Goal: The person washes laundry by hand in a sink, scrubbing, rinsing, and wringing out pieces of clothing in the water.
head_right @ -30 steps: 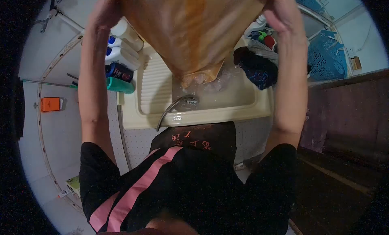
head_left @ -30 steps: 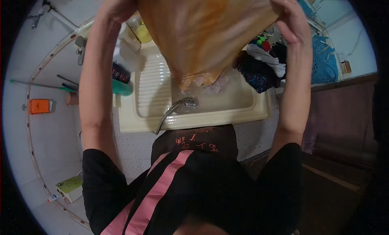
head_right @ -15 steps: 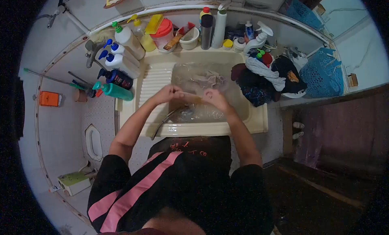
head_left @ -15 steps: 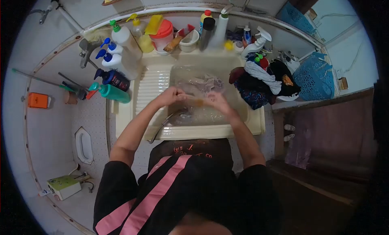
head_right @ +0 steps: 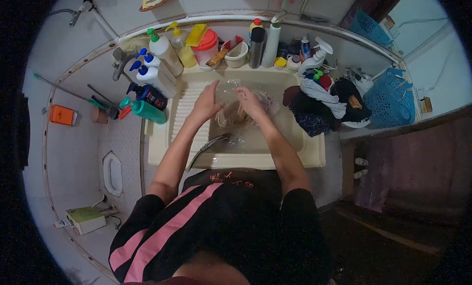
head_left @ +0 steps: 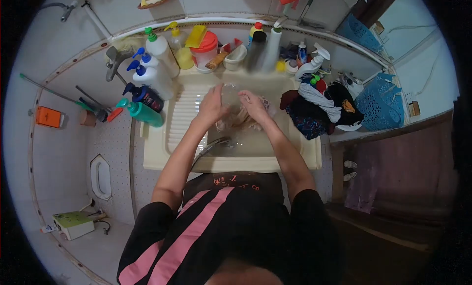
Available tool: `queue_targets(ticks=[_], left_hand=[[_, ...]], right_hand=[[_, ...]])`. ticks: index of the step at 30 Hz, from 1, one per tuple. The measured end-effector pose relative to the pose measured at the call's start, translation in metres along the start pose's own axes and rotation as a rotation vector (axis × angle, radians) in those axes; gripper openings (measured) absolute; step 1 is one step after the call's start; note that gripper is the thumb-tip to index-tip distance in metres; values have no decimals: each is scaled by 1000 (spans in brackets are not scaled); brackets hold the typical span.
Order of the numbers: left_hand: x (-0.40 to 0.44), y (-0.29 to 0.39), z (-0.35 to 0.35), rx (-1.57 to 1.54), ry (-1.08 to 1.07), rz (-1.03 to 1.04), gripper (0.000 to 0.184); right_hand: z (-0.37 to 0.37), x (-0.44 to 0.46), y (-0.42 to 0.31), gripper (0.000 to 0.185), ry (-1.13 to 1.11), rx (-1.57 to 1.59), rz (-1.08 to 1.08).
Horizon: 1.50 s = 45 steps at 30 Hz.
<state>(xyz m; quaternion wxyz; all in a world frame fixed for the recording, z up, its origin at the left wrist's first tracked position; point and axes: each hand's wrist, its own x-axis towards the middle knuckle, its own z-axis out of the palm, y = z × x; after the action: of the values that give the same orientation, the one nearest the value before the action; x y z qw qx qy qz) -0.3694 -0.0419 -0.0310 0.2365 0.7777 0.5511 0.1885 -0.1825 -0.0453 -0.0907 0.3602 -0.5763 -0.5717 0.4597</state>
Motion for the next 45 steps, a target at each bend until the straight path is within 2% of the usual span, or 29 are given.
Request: queue_targets(ticks=[1, 3, 5, 7, 8, 9, 11, 13, 14, 15, 16, 18, 21, 23, 26, 27, 28, 30, 32, 33, 35, 36, 38, 39, 40, 42, 43, 44, 45], left_hand=[[2, -3, 12, -1, -3, 9, 83], [-1, 1, 42, -804, -4, 8, 88], [11, 21, 46, -726, 39, 119, 88], [16, 41, 41, -883, 158, 20, 84], [14, 50, 33, -770, 217, -40, 79], [16, 47, 40, -774, 203, -44, 79], [21, 39, 54, -837, 449, 86, 75], [20, 32, 56, -843, 403, 43, 66], [21, 23, 58, -799, 209, -67, 58], [23, 13, 61, -746, 19, -176, 50], [27, 3, 65, -745, 14, -176, 50], [36, -12, 72, -628, 188, 239, 26], [40, -18, 52, -870, -47, 2, 20], [48, -31, 47, -897, -84, -38, 19], [47, -16, 28, -745, -56, 11, 22], [41, 5, 17, -672, -221, -136, 24], [42, 11, 26, -598, -229, -11, 29], [45, 17, 55, -522, -223, 110, 34], [40, 21, 85, -137, -164, 308, 40], [35, 26, 85, -137, -163, 299, 40], [24, 33, 81, -106, -406, -7, 43], [19, 24, 91, -107, -405, -21, 43], [7, -8, 115, -984, -27, -315, 40], [-3, -9, 95, -1254, -97, -594, 43], [-10, -21, 103, -1261, -91, -604, 43], [-23, -44, 127, -1643, -355, -1249, 52], [-25, -21, 110, -1687, -545, -1493, 60], [-29, -6, 103, -1711, -529, -1493, 60], [-33, 6, 98, -2012, -578, -1177, 59]], right_hand=[[2, 3, -12, 28, 9, 0, 1], [7, 16, -44, 25, 37, 138, -323], [-9, 23, -120, 27, -36, 99, -534], [-37, -12, -221, 27, -86, 2, -495], [-50, -17, -254, 26, -74, -4, -592], [-65, -15, -277, 26, -63, -10, -689], [-92, -16, -301, 26, -4, -3, -738], [-123, -20, -314, 27, 82, 38, -746], [-142, -21, -315, 27, 132, 66, -741], [-160, -23, -313, 27, 188, 101, -736], [-182, -25, -309, 27, 243, 145, -728], [-233, -28, -296, 28, 351, 248, -715], [-280, -41, -260, 29, 468, 366, -681], [-279, -49, -223, 29, 487, 386, -606], [-231, -60, -146, 29, 403, 228, -358], [-199, -61, -124, 29, 343, 62, -327], [-168, -59, -98, 29, 297, -39, -249], [-107, -45, -36, 41, 118, -57, -361], [-40, -25, 34, 48, 82, -162, -444], [-21, -28, 37, 48, 73, -158, -443], [5, -39, 44, 50, 280, -191, -198], [7, -35, 58, 50, 267, -187, -196], [9, -25, 88, 49, 55, -97, 218], [12, -26, 89, 49, 46, -97, 223], [12, -27, 85, 47, 89, -26, 168], [8, -31, 64, 46, 112, 31, 113], [5, -35, 35, 51, 56, -125, 83], [4, -39, 15, 56, -2, -280, 48], [7, -41, 9, 56, -25, -290, 37]])
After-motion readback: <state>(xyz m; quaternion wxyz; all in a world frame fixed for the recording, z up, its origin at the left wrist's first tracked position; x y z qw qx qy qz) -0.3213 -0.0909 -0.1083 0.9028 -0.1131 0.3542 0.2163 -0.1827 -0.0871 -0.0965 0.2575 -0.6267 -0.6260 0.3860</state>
